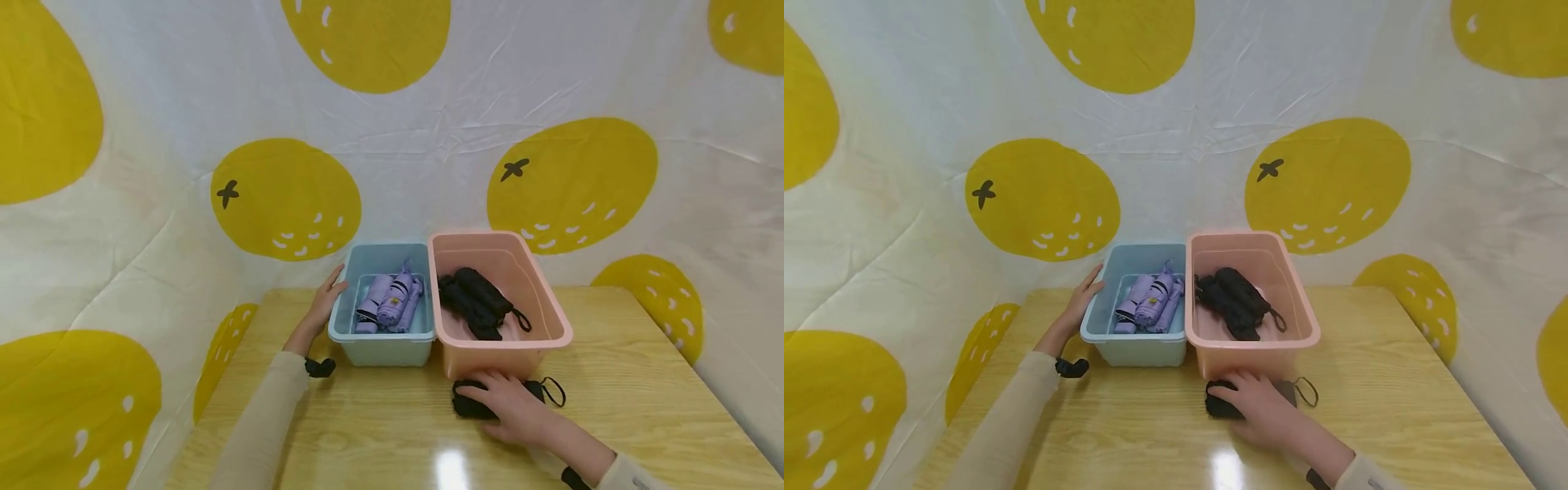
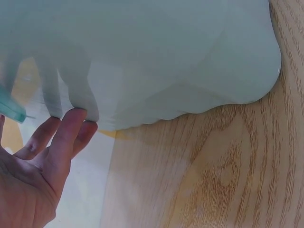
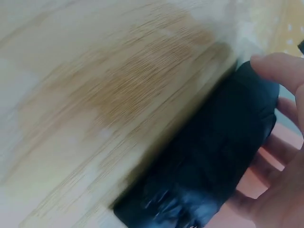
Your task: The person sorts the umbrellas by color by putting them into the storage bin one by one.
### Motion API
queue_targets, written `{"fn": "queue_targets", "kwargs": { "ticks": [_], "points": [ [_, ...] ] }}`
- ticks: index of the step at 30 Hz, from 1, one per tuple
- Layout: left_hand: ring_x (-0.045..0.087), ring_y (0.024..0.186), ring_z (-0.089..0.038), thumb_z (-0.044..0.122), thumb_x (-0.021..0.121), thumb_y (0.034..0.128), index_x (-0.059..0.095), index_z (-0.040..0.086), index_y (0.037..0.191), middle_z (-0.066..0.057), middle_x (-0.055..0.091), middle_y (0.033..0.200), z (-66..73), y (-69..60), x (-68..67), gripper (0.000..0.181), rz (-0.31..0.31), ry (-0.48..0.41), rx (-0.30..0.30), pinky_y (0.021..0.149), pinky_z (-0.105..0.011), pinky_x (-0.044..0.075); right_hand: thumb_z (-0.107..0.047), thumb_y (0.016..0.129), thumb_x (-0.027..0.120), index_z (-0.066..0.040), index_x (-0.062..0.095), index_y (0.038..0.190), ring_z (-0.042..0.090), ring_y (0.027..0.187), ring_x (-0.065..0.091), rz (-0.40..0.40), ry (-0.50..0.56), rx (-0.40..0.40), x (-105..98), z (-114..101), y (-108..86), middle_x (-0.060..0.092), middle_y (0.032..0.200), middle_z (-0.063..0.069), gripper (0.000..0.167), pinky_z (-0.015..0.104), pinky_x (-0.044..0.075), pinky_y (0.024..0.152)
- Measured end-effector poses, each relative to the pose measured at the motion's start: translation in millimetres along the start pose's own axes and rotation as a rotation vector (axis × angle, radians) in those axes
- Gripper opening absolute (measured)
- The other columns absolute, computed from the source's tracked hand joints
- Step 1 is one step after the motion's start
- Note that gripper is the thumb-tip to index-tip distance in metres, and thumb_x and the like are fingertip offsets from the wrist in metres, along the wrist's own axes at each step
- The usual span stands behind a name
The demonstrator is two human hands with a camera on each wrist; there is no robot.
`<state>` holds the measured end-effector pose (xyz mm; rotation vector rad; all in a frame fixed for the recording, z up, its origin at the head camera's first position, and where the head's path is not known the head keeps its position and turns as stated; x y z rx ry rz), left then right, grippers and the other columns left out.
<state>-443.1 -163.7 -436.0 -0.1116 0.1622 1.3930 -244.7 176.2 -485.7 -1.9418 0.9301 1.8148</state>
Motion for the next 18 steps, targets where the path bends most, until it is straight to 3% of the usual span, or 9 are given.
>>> {"fn": "queue_targets", "kwargs": {
  "ticks": [8, 13, 18],
  "points": [
    [0.037, 0.133, -0.035, 0.032, 0.050, 0.1025, 0.027, 0.028, 0.155, -0.007, 0.026, 0.157, -14.8, 14.9, -2.5, 0.058, 0.021, -0.021, 0.019, 0.106, -0.053, 0.031, -0.039, 0.075, 0.082, -0.025, 0.053, 0.139, 0.021, 0.122, 0.044, 0.017, -0.099, -0.034, 0, 16, -11.9, 0.047, 0.139, 0.004, 0.072, 0.045, 0.042, 0.096],
    [0.038, 0.131, -0.033, 0.034, 0.045, 0.1036, 0.026, 0.034, 0.155, -0.007, 0.026, 0.157, -26.6, 18.9, 0.3, 0.055, 0.023, 0.033, 0.041, 0.104, -0.052, 0.033, -0.047, 0.076, 0.078, -0.024, 0.052, 0.142, 0.021, 0.123, 0.045, 0.021, -0.125, -0.034, 2, 29, -34.2, 0.046, 0.140, 0.005, 0.075, 0.045, 0.045, 0.092],
    [0.041, 0.130, -0.034, 0.034, 0.047, 0.1031, 0.028, 0.033, 0.154, -0.008, 0.030, 0.155, -28.2, 18.4, -5.1, 0.054, 0.053, 0.046, 0.055, 0.103, -0.053, 0.034, -0.047, 0.078, 0.078, -0.023, 0.049, 0.144, 0.019, 0.118, 0.050, 0.040, -0.137, -0.032, -4, 45, -57.1, 0.046, 0.141, 0.005, 0.077, 0.043, 0.049, 0.085]
  ]
}}
Point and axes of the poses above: each hand's wrist, its own y-axis towards the middle knuckle, its own x-axis out of the palm, z = x × y, the point moved 7 cm from there along y, towards the middle knuckle
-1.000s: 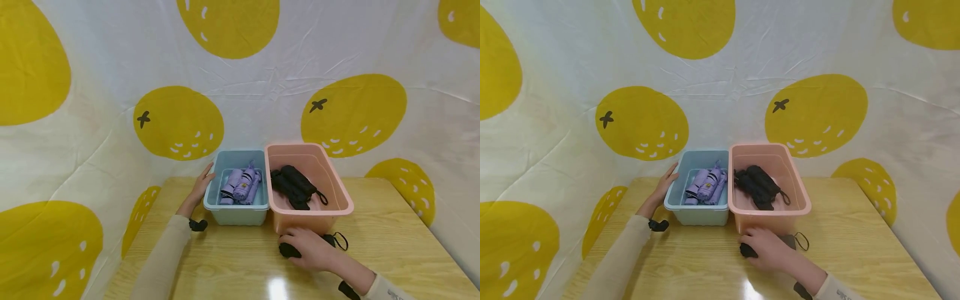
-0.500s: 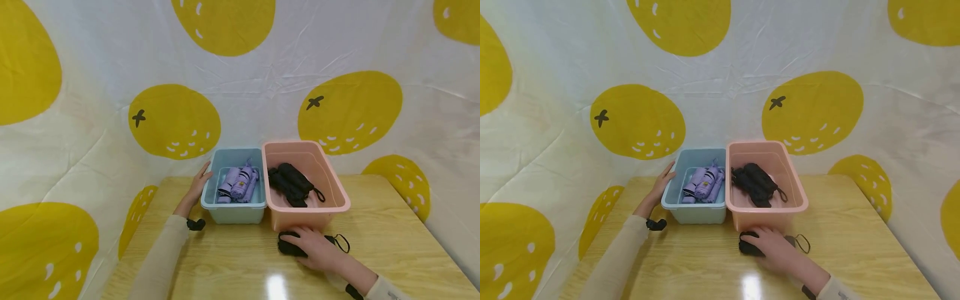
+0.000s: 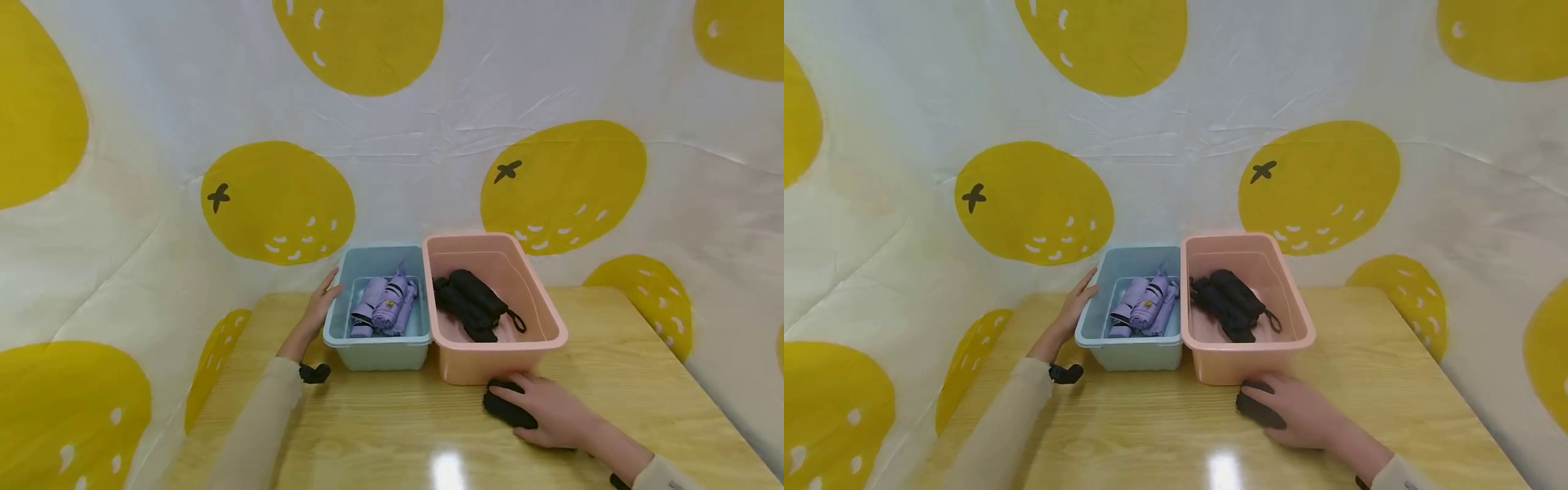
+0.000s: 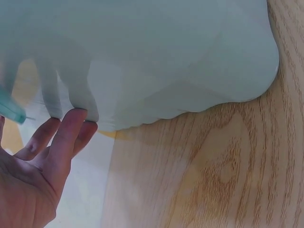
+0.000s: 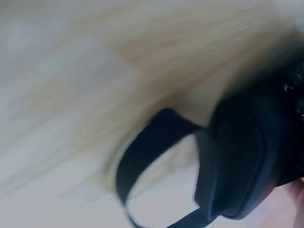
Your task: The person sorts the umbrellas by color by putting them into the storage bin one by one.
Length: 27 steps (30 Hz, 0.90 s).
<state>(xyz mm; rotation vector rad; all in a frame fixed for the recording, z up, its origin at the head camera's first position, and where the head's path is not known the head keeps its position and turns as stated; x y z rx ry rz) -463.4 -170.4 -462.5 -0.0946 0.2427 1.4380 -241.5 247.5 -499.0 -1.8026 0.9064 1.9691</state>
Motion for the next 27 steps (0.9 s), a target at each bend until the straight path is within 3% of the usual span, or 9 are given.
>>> {"fn": "queue_targets", "kwargs": {
  "ticks": [5, 12, 15, 19, 23, 27],
  "points": [
    [0.042, 0.130, -0.036, 0.035, 0.047, 0.1031, 0.025, 0.031, 0.155, -0.010, 0.029, 0.156, 8.4, -2.2, -11.6, 0.057, -0.009, 0.001, -0.003, 0.103, -0.053, 0.035, -0.048, 0.079, 0.076, -0.025, 0.047, 0.146, 0.018, 0.109, 0.054, 0.044, -0.064, -0.018, -8, 24, -20.7, 0.050, 0.136, 0.003, 0.076, 0.042, 0.051, 0.079],
    [0.035, 0.134, -0.041, 0.027, 0.047, 0.1037, 0.024, 0.022, 0.156, -0.014, 0.022, 0.157, 29.0, -7.8, -13.9, 0.058, -0.051, -0.059, -0.023, 0.105, -0.055, 0.031, -0.047, 0.080, 0.075, -0.023, 0.050, 0.144, 0.017, 0.100, 0.057, 0.120, -0.136, -0.056, -18, 53, -50.3, 0.055, 0.126, 0.004, 0.073, 0.041, 0.052, 0.072],
    [0.034, 0.135, -0.039, 0.028, 0.048, 0.1033, 0.025, 0.023, 0.156, -0.013, 0.023, 0.157, 27.1, -7.8, -9.5, 0.058, -0.053, -0.067, -0.031, 0.106, -0.055, 0.030, -0.049, 0.078, 0.076, -0.025, 0.050, 0.144, 0.016, 0.097, 0.058, 0.107, -0.159, 0.029, -20, 70, -65.3, 0.055, 0.124, 0.003, 0.075, 0.041, 0.052, 0.070],
    [0.038, 0.133, -0.033, 0.032, 0.048, 0.1031, 0.026, 0.030, 0.155, -0.007, 0.027, 0.157, 12.7, -3.8, -3.7, 0.056, -0.031, -0.039, -0.033, 0.105, -0.052, 0.032, -0.049, 0.074, 0.079, -0.026, 0.051, 0.143, 0.019, 0.093, 0.061, 0.108, -0.155, 0.225, -20, 97, -87.0, 0.056, 0.120, 0.004, 0.077, 0.041, 0.053, 0.067],
    [0.040, 0.131, -0.033, 0.030, 0.046, 0.1038, 0.027, 0.030, 0.155, -0.007, 0.029, 0.156, 4.4, -0.9, -2.8, 0.054, 0.010, -0.015, 0.002, 0.105, -0.052, 0.033, -0.045, 0.071, 0.084, -0.018, 0.053, 0.140, 0.030, 0.091, 0.061, 0.171, -0.133, 0.390, -20, 122, -97.0, 0.058, 0.115, 0.012, 0.080, 0.046, 0.052, 0.057],
    [0.040, 0.131, -0.034, 0.032, 0.047, 0.1034, 0.027, 0.026, 0.155, -0.010, 0.028, 0.156, 5.1, -3.8, 0.6, 0.056, -0.011, -0.023, 0.004, 0.104, -0.052, 0.034, -0.039, 0.069, 0.086, -0.008, 0.052, 0.136, 0.041, 0.090, 0.057, 0.217, -0.146, 0.519, -21, 140, -95.5, 0.054, 0.112, 0.022, 0.081, 0.052, 0.048, 0.051]
  ]
}}
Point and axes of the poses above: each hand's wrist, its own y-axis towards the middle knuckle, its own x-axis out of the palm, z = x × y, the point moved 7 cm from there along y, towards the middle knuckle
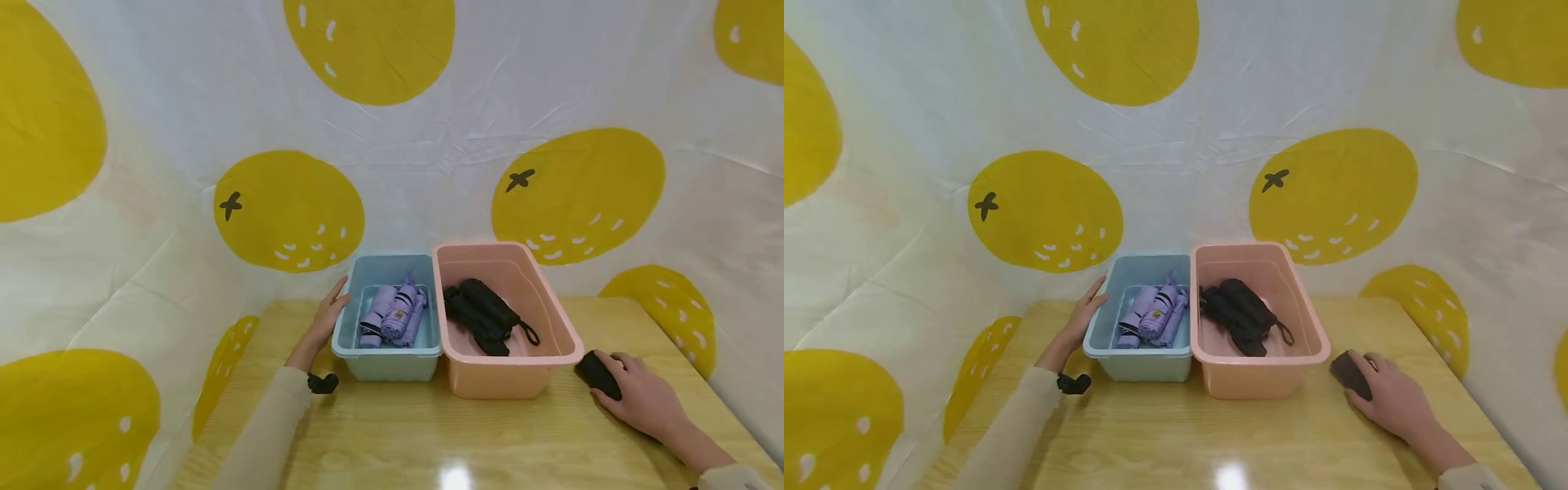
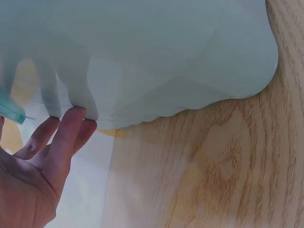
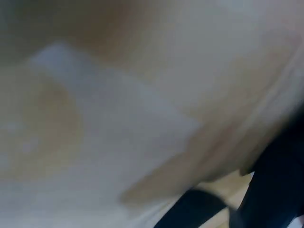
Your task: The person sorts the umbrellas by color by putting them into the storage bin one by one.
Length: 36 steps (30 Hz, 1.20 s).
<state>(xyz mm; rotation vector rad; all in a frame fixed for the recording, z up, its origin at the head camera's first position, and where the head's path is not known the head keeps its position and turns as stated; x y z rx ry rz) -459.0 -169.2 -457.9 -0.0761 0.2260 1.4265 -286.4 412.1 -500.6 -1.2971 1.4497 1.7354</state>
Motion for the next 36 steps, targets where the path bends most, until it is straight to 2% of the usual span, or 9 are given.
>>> {"fn": "queue_targets", "kwargs": {
  "ticks": [3, 6, 11, 15, 20, 24, 27, 31, 36],
  "points": [
    [0.040, 0.132, -0.035, 0.030, 0.047, 0.1039, 0.024, 0.022, 0.156, -0.012, 0.026, 0.157, 8.6, -8.2, 6.0, 0.057, -0.049, -0.006, -0.027, 0.103, -0.051, 0.035, -0.041, 0.070, 0.084, -0.003, 0.051, 0.133, 0.049, 0.092, 0.052, -0.008, -0.027, 0.096, 3, 9, 4.3, 0.049, 0.115, 0.029, 0.080, 0.061, 0.046, 0.056],
    [0.039, 0.132, -0.037, 0.026, 0.046, 0.1044, 0.022, 0.019, 0.157, -0.014, 0.022, 0.158, 14.6, -11.8, 8.9, 0.058, -0.088, -0.017, -0.044, 0.103, -0.052, 0.035, -0.057, 0.071, 0.080, 0.000, 0.044, 0.137, 0.058, 0.093, 0.047, -0.088, -0.005, 0.226, 7, 20, 4.8, 0.043, 0.118, 0.038, 0.094, 0.066, 0.043, 0.058],
    [0.042, 0.129, -0.036, 0.035, 0.048, 0.1028, 0.025, 0.026, 0.156, -0.010, 0.025, 0.157, -0.7, -3.6, 5.7, 0.059, -0.046, -0.015, -0.022, 0.102, -0.052, 0.036, -0.076, 0.069, 0.067, 0.003, 0.026, 0.147, 0.058, 0.081, 0.051, -0.277, 0.126, 0.423, 10, 37, -1.6, 0.035, 0.116, 0.047, 0.118, 0.060, 0.043, 0.051],
    [0.041, 0.130, -0.033, 0.044, 0.049, 0.1005, 0.026, 0.027, 0.155, -0.007, 0.026, 0.157, -5.7, -1.8, 2.5, 0.062, -0.001, 0.025, 0.007, 0.103, -0.052, 0.036, -0.074, 0.073, 0.066, 0.004, 0.021, 0.149, 0.054, 0.081, 0.055, -0.327, 0.171, 0.439, 14, 42, -5.3, 0.038, 0.116, 0.048, 0.118, 0.058, 0.045, 0.055],
    [0.038, 0.132, -0.034, 0.037, 0.048, 0.1028, 0.024, 0.025, 0.156, -0.009, 0.022, 0.158, -4.5, -3.1, 3.3, 0.060, -0.028, 0.010, -0.011, 0.104, -0.052, 0.034, -0.066, 0.077, 0.069, 0.004, 0.021, 0.149, 0.058, 0.093, 0.053, -0.289, 0.205, 0.409, 19, 45, -3.1, 0.044, 0.119, 0.047, 0.112, 0.060, 0.045, 0.062],
    [0.035, 0.134, -0.037, 0.027, 0.047, 0.1041, 0.023, 0.020, 0.156, -0.012, 0.021, 0.158, 8.7, -7.6, 4.0, 0.058, -0.046, -0.029, -0.043, 0.105, -0.053, 0.032, -0.061, 0.080, 0.069, 0.002, 0.021, 0.150, 0.060, 0.099, 0.051, -0.279, 0.257, 0.416, 19, 49, 7.8, 0.042, 0.124, 0.046, 0.106, 0.062, 0.044, 0.067],
    [0.035, 0.134, -0.036, 0.026, 0.047, 0.1041, 0.024, 0.019, 0.156, -0.011, 0.022, 0.158, 20.9, -11.8, 5.2, 0.057, -0.050, -0.020, -0.055, 0.105, -0.052, 0.033, -0.057, 0.085, 0.067, 0.004, 0.017, 0.151, 0.063, 0.104, 0.045, -0.289, 0.344, 0.460, 16, 55, 16.3, 0.036, 0.129, 0.048, 0.103, 0.065, 0.042, 0.073],
    [0.036, 0.134, -0.035, 0.027, 0.046, 0.1045, 0.022, 0.018, 0.156, -0.012, 0.021, 0.158, 28.0, -15.3, 7.1, 0.058, -0.061, 0.009, -0.061, 0.104, -0.050, 0.034, -0.052, 0.088, 0.065, 0.004, 0.013, 0.152, 0.063, 0.108, 0.039, -0.258, 0.480, 0.536, 2, 63, 27.6, 0.028, 0.133, 0.049, 0.100, 0.066, 0.040, 0.078],
    [0.037, 0.133, -0.036, 0.028, 0.047, 0.1039, 0.023, 0.021, 0.156, -0.012, 0.021, 0.158, 21.1, -11.2, 1.0, 0.058, -0.051, -0.018, -0.069, 0.105, -0.051, 0.033, -0.049, 0.092, 0.062, 0.001, 0.006, 0.154, 0.061, 0.113, 0.035, -0.217, 0.627, 0.556, -32, 62, 55.8, 0.018, 0.140, 0.047, 0.098, 0.065, 0.041, 0.079]
  ]
}}
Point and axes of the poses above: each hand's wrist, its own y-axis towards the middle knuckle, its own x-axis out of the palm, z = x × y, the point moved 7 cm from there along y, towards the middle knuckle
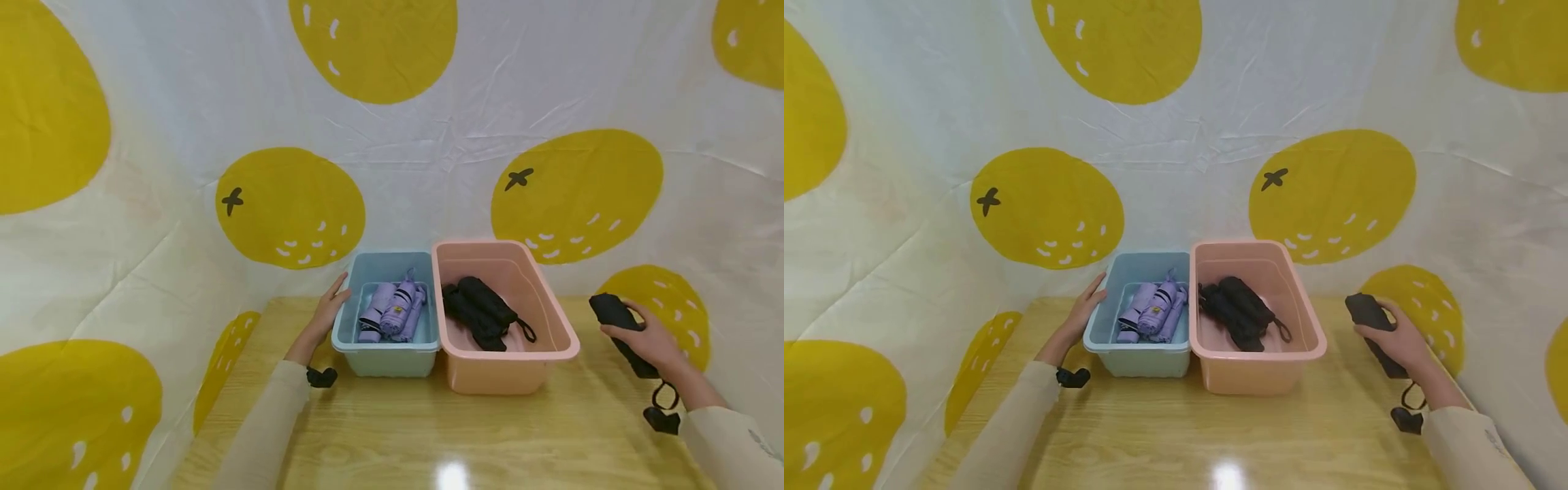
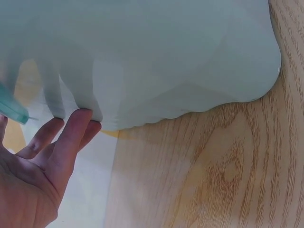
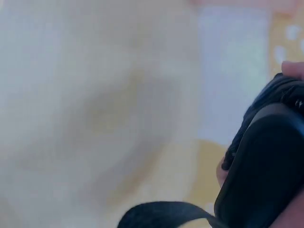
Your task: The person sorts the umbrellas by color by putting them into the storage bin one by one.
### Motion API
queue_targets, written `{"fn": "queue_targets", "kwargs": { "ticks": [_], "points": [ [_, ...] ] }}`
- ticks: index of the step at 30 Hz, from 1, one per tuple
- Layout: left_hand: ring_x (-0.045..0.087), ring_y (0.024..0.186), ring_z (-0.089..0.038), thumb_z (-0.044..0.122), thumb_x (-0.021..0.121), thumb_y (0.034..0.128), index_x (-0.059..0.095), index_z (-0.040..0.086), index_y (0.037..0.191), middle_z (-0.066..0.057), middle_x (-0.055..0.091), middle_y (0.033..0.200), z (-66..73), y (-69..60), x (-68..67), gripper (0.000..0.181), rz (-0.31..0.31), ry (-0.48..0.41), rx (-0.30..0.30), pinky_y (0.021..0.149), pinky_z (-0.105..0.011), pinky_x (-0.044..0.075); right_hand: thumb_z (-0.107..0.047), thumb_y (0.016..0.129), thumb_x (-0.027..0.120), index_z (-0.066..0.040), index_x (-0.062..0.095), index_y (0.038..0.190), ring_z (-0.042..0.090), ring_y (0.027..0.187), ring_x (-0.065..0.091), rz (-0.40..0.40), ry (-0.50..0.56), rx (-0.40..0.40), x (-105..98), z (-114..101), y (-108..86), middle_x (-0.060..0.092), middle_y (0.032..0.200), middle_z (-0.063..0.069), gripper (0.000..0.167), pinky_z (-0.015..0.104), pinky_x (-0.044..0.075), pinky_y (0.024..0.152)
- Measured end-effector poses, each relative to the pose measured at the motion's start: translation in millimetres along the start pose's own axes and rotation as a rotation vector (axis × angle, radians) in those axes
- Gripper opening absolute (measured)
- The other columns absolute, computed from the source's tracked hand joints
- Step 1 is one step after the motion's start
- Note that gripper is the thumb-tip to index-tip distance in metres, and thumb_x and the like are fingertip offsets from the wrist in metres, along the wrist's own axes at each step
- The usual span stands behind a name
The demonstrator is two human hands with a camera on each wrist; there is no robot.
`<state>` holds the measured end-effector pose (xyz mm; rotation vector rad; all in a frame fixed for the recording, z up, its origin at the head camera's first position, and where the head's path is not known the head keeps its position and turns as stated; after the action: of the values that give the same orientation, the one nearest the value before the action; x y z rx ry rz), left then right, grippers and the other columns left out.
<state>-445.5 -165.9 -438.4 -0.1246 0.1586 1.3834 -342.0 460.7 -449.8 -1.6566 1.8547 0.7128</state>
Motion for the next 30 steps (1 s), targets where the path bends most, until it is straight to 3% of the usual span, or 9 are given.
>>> {"fn": "queue_targets", "kwargs": {
  "ticks": [3, 7, 12, 22, 30],
  "points": [
    [0.037, 0.133, -0.035, 0.030, 0.045, 0.1042, 0.024, 0.026, 0.156, -0.010, 0.022, 0.158, -6.7, 8.2, -6.0, 0.056, 0.021, 0.010, 0.025, 0.105, -0.052, 0.032, -0.047, 0.093, 0.061, -0.002, 0.002, 0.155, 0.060, 0.115, 0.033, 0.000, 0.046, -0.011, -18, -26, 6.8, 0.015, 0.141, 0.047, 0.096, 0.062, 0.042, 0.079],
    [0.039, 0.131, -0.035, 0.035, 0.044, 0.1040, 0.025, 0.032, 0.155, -0.008, 0.026, 0.157, -15.4, 14.8, -11.6, 0.055, 0.060, 0.050, 0.058, 0.104, -0.053, 0.033, -0.047, 0.093, 0.061, -0.005, 0.004, 0.156, 0.057, 0.111, 0.039, 0.024, 0.057, -0.043, -37, -58, 13.8, 0.020, 0.139, 0.046, 0.095, 0.048, 0.049, 0.070],
    [0.038, 0.132, -0.036, 0.036, 0.044, 0.1039, 0.024, 0.031, 0.156, -0.008, 0.024, 0.158, -21.7, 15.2, -6.0, 0.056, 0.034, 0.043, 0.053, 0.104, -0.054, 0.033, -0.046, 0.093, 0.062, -0.009, 0.003, 0.157, 0.052, 0.107, 0.045, 0.012, 0.058, -0.067, -49, -89, 10.3, 0.021, 0.140, 0.044, 0.095, 0.037, 0.049, 0.064],
    [0.029, 0.138, -0.034, 0.034, 0.045, 0.1040, 0.022, 0.028, 0.156, -0.005, 0.018, 0.160, -23.9, 12.9, -2.4, 0.058, 0.013, 0.017, 0.014, 0.108, -0.054, 0.028, -0.056, 0.087, 0.065, -0.017, 0.003, 0.158, 0.041, 0.093, 0.057, -0.051, 0.065, -0.076, -40, -152, 23.0, 0.033, 0.134, 0.039, 0.102, 0.044, 0.053, 0.064],
    [0.034, 0.135, -0.035, 0.033, 0.047, 0.1033, 0.024, 0.025, 0.156, -0.009, 0.022, 0.158, -14.9, 8.5, -1.2, 0.058, 0.018, 0.011, 0.008, 0.106, -0.053, 0.030, -0.061, 0.080, 0.069, -0.018, 0.013, 0.158, 0.040, 0.100, 0.055, -0.012, 0.041, -0.117, -21, -195, 41.2, 0.043, 0.129, 0.031, 0.105, 0.045, 0.053, 0.072]
  ]
}}
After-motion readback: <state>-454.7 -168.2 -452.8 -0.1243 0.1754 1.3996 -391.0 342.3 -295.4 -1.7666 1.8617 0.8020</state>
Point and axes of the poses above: each hand's wrist, its own y-axis towards the middle knuckle, its own x-axis out of the palm, z = x × y, the point moved 7 cm from there along y, towards the middle knuckle
